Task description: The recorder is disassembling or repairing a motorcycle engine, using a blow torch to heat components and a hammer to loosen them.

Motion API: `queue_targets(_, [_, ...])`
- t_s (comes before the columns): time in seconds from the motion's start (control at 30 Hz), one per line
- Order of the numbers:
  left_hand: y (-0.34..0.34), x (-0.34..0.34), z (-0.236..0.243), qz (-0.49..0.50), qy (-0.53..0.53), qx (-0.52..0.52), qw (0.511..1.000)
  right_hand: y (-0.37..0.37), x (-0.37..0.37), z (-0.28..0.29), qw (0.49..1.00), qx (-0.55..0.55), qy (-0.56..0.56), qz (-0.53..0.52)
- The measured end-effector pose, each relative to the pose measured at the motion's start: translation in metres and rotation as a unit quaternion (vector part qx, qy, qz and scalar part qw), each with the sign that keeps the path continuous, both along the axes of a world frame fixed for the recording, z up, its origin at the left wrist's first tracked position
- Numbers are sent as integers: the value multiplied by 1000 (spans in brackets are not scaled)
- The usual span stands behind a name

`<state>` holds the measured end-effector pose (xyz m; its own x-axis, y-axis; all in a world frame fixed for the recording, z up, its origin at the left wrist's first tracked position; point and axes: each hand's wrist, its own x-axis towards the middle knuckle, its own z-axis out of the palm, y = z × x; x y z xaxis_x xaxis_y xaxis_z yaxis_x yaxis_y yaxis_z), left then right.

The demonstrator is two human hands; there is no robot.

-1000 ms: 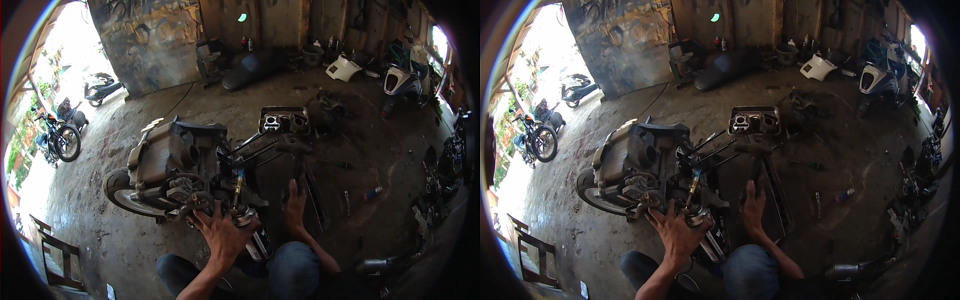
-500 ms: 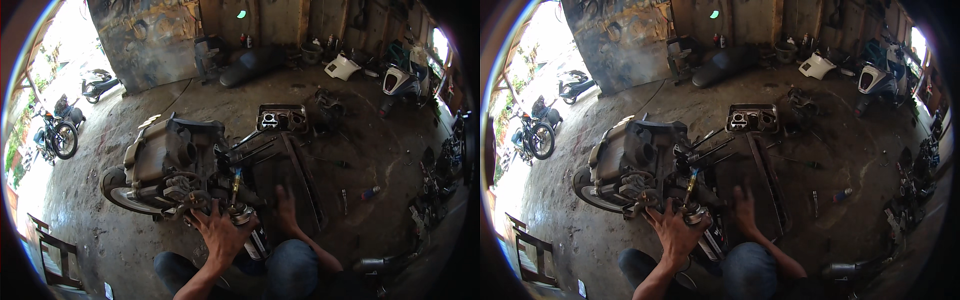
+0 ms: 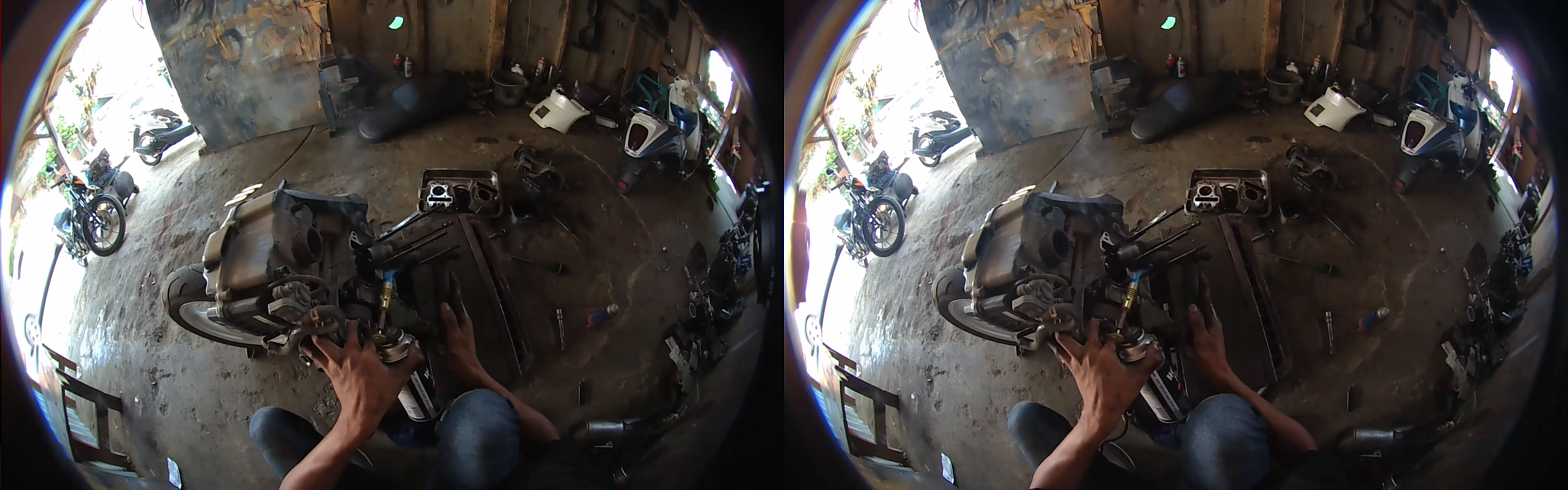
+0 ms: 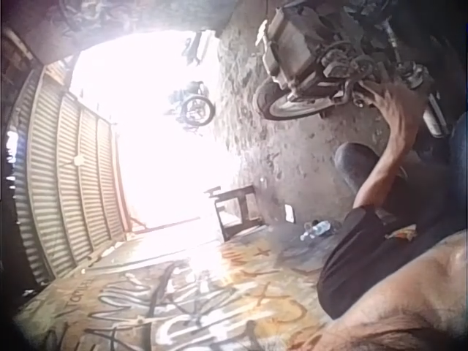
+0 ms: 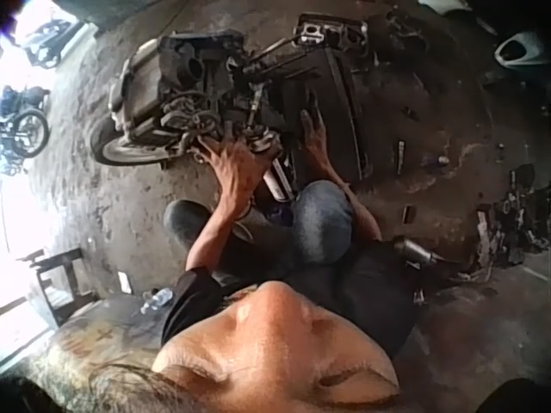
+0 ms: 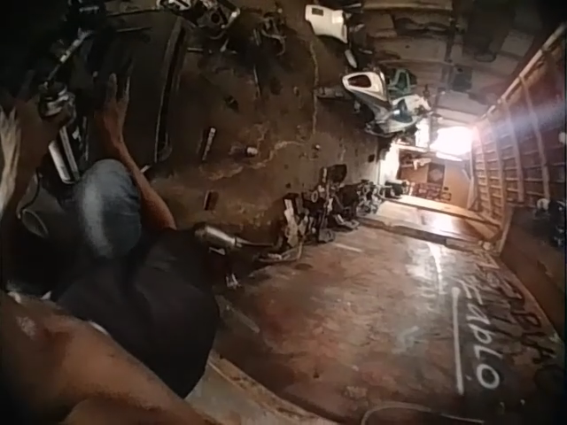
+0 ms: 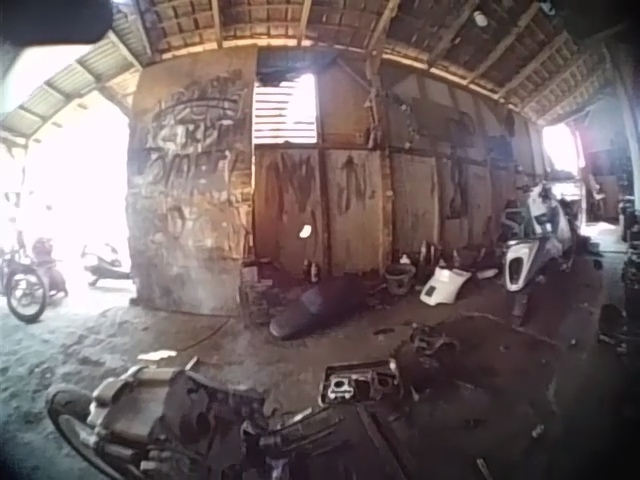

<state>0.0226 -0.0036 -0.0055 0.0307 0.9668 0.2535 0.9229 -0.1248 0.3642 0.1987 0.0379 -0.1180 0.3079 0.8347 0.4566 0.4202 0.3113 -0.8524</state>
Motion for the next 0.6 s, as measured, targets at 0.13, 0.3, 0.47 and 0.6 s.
queue_targets(0.13, [2,-2,-2,0,15,7,1000,-4,4,8,942,-117,304,75])
queue_targets(0.3, [0,1,3,-9,-2,-18,1000,-7,55,13,856,-192,477,-53])
queue_targets(0.47, [-1,-5,1,-1,-19,-17,1000,-23,31,84,930,-128,343,6])
queue_targets(0.6, [0,-3,-1,-1,-16,-18,1000,-13,19,77,944,-183,271,37])
